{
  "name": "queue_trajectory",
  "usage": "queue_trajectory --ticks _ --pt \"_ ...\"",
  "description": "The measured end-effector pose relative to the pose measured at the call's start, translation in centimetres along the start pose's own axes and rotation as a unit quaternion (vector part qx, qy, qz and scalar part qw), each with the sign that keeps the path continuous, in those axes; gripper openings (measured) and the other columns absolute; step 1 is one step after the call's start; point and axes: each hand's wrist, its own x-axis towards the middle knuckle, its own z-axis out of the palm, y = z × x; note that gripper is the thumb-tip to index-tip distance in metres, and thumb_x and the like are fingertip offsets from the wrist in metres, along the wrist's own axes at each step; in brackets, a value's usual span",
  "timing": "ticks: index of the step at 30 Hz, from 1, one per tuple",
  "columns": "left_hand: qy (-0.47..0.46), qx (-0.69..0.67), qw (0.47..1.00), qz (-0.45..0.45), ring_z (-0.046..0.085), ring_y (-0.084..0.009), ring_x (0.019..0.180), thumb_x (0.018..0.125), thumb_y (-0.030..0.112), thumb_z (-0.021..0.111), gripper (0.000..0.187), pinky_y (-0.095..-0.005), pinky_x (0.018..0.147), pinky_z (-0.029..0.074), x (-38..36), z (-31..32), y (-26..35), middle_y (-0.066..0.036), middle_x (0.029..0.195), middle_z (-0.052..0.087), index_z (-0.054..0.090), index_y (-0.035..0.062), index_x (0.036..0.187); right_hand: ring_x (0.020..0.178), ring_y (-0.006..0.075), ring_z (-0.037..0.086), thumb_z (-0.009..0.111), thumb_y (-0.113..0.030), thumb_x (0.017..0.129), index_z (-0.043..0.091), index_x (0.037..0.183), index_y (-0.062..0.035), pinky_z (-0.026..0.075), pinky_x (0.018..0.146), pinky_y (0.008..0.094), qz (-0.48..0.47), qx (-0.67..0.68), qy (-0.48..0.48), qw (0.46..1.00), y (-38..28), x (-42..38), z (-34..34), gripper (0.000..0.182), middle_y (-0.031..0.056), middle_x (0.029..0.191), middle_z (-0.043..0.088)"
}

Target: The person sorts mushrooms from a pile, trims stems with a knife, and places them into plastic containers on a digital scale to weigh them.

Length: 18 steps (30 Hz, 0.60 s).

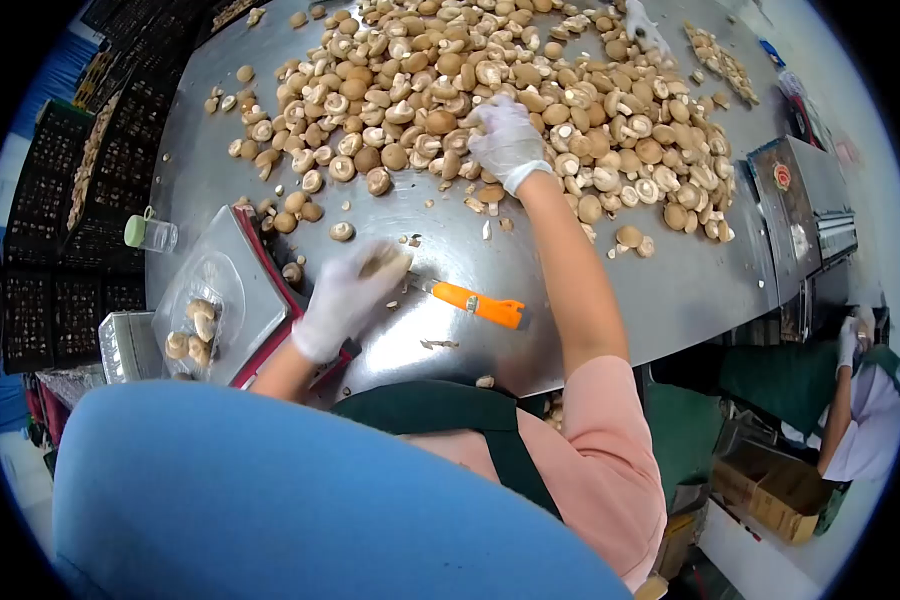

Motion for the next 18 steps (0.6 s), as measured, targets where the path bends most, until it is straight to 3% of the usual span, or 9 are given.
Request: queue_trajectory --ticks 1,2,3,4,5,6,10,14,18 --pt "0.001 0.0 1.0 -0.005 0.068 -0.0233 0.092 0.09 0.018 0.072 0.026 -0.0308 0.087 0.052 -0.3 0.0 0.1 -0.013 0.112 0.069 0.068 0.006 0.112 0.112 0.0351 0.057 0.068 -0.025 0.078 0.07 0.101 -0.0121 0.047 0.1 0.0419 -0.009 0.015 0.054 0.998 0.1 -0.7 0.0 0.026 0.0142 0.115 0.062" --pt "0.079 0.035 0.981 0.172 0.067 -0.0278 0.091 0.09 0.01 0.065 0.03 -0.0363 0.08 0.054 1.8 1.2 -0.5 -0.014 0.114 0.065 0.064 0.0065 0.12 0.108 0.0353 0.061 0.068 -0.03 0.081 0.069 0.102 -0.0117 0.048 0.096 0.042 0.052 0.045 0.06 0.996 0.1 -1.1 -0.1 0.027 0.0157 0.113 0.065" --pt "0.091 0.082 0.968 0.217 0.067 -0.0299 0.091 0.089 0.008 0.062 0.035 -0.0392 0.079 0.054 5.4 2.3 -1.0 -0.015 0.118 0.062 0.061 0.0081 0.124 0.108 0.0353 0.061 0.068 -0.03 0.081 0.069 0.102 -0.0117 0.048 0.096 0.042 0.044 0.039 0.062 0.996 0.5 -0.5 -0.6 0.027 0.0157 0.113 0.065" --pt "0.096 0.134 0.953 0.254 0.067 -0.0321 0.092 0.089 0.005 0.059 0.039 -0.0421 0.077 0.055 7.6 3.1 -1.1 -0.016 0.123 0.06 0.059 0.0097 0.128 0.106 0.0319 0.062 0.067 -0.028 0.085 0.068 0.105 -0.0104 0.049 0.095 0.0392 0.135 0.096 0.02 0.986 0.4 -0.4 -1.4 0.027 0.0146 0.112 0.067" --pt "0.098 0.136 0.953 0.253 0.067 -0.0321 0.092 0.089 0.005 0.059 0.039 -0.0421 0.077 0.055 9.1 4.1 -1.2 -0.016 0.123 0.06 0.059 0.0097 0.128 0.104 0.0286 0.064 0.067 -0.027 0.088 0.068 0.107 -0.0091 0.049 0.094 0.0365 0.224 0.151 -0.022 0.963 0.5 -0.3 -1.9 0.026 0.0136 0.111 0.069" --pt "0.082 0.196 0.952 0.221 0.067 -0.0341 0.093 0.088 0.005 0.057 0.038 -0.044 0.078 0.055 10.4 5.1 -1.3 -0.017 0.125 0.056 0.058 0.0083 0.127 0.101 0.0339 0.067 0.067 -0.04 0.088 0.067 0.106 -0.0112 0.051 0.09 0.0405 0.251 0.189 -0.013 0.949 1.7 -0.1 -1.3 0.034 0.0175 0.107 0.071" --pt "0.005 0.29 0.95 0.113 0.066 -0.0381 0.095 0.088 0.005 0.056 0.025 -0.0474 0.079 0.055 11.9 5.3 -0.6 -0.02 0.127 0.052 0.059 0.0037 0.113 0.101 0.033 0.068 0.066 -0.034 0.091 0.065 0.116 -0.0134 0.052 0.092 0.0391 0.156 0.27 -0.021 0.95 0.0 0.7 -2.1 0.033 0.0159 0.107 0.072" --pt "-0.015 0.273 0.96 0.063 0.07 -0.0396 0.092 0.094 0.011 0.052 0.021 -0.0503 0.081 0.055 10.5 4.7 -2.3 -0.025 0.108 0.068 0.061 0.0014 0.11 0.123 0.0313 0.058 0.051 -0.018 0.097 0.054 0.142 -0.0239 0.047 0.105 0.0391 -0.035 0.135 -0.111 0.984 -1.4 3.1 0.8 0.045 0.0157 0.136 0.058" --pt "-0.112 0.339 0.932 0.056 0.07 -0.0389 0.094 0.089 0.011 0.056 0.027 -0.0469 0.08 0.056 10.1 -0.2 -2.0 -0.021 0.109 0.065 0.06 0.0038 0.115 0.124 0.0338 0.057 0.057 -0.013 0.091 0.055 0.138 -0.0235 0.048 0.102 0.0436 0.013 -0.025 -0.276 0.961 -3.0 5.3 3.1 0.048 0.0153 0.142 0.049"
